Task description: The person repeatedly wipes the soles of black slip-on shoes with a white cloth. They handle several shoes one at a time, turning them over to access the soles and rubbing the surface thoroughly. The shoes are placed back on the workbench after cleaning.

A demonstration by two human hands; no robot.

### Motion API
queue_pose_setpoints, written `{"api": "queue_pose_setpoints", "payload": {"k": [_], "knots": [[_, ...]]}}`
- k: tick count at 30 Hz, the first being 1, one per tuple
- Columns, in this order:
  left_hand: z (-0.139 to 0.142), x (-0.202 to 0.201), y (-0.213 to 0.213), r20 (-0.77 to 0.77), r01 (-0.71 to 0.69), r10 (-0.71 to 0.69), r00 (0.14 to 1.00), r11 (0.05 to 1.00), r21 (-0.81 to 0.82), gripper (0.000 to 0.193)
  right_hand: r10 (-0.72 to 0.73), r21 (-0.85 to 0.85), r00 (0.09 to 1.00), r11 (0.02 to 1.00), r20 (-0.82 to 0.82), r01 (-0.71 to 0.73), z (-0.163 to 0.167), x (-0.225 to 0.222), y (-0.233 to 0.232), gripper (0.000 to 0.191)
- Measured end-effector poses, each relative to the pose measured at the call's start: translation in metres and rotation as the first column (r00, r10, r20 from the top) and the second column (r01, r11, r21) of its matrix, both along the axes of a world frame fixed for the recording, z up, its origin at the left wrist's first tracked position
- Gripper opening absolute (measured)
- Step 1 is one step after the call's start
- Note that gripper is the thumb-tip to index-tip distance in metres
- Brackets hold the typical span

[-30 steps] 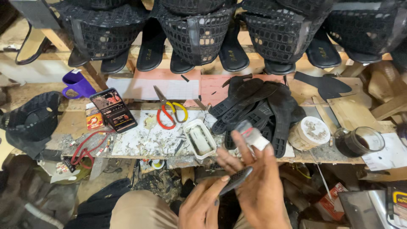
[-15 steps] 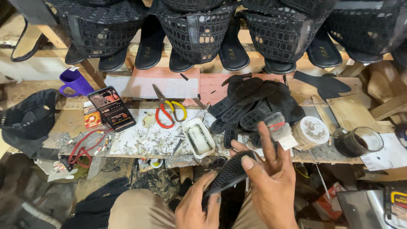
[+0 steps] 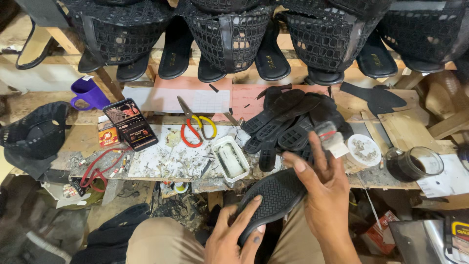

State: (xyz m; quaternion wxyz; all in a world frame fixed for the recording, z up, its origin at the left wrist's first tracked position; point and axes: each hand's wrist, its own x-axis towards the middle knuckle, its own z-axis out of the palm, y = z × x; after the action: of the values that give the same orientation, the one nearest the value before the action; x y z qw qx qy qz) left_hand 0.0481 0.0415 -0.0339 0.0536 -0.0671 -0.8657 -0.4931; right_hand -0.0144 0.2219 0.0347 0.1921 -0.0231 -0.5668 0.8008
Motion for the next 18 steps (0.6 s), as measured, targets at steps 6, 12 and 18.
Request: {"api": "queue_pose_setpoints", "payload": {"k": [6,12,18], "knots": [[-0.003,0.001,0.009,0.077,-0.028,0.046,0.996,0.975,-0.219,0.062,-0.028,0.498,0.966,0.853,-0.255,0.156,0.006,0.025,-0.027,0.083],[-0.016,0.003,0.010,0.012,0.015,-0.014,1.000,0.999,-0.033,0.051,0.107,0.785,0.966,0.607,-0.235,0.123,0.003,0.020,-0.043,0.085],[-0.010,0.009,0.010,-0.075,-0.118,0.142,0.987,0.958,0.260,0.035,-0.009,0.784,0.923,0.525,-0.384,0.332,-0.018,0.019,-0.041,0.070]]}}
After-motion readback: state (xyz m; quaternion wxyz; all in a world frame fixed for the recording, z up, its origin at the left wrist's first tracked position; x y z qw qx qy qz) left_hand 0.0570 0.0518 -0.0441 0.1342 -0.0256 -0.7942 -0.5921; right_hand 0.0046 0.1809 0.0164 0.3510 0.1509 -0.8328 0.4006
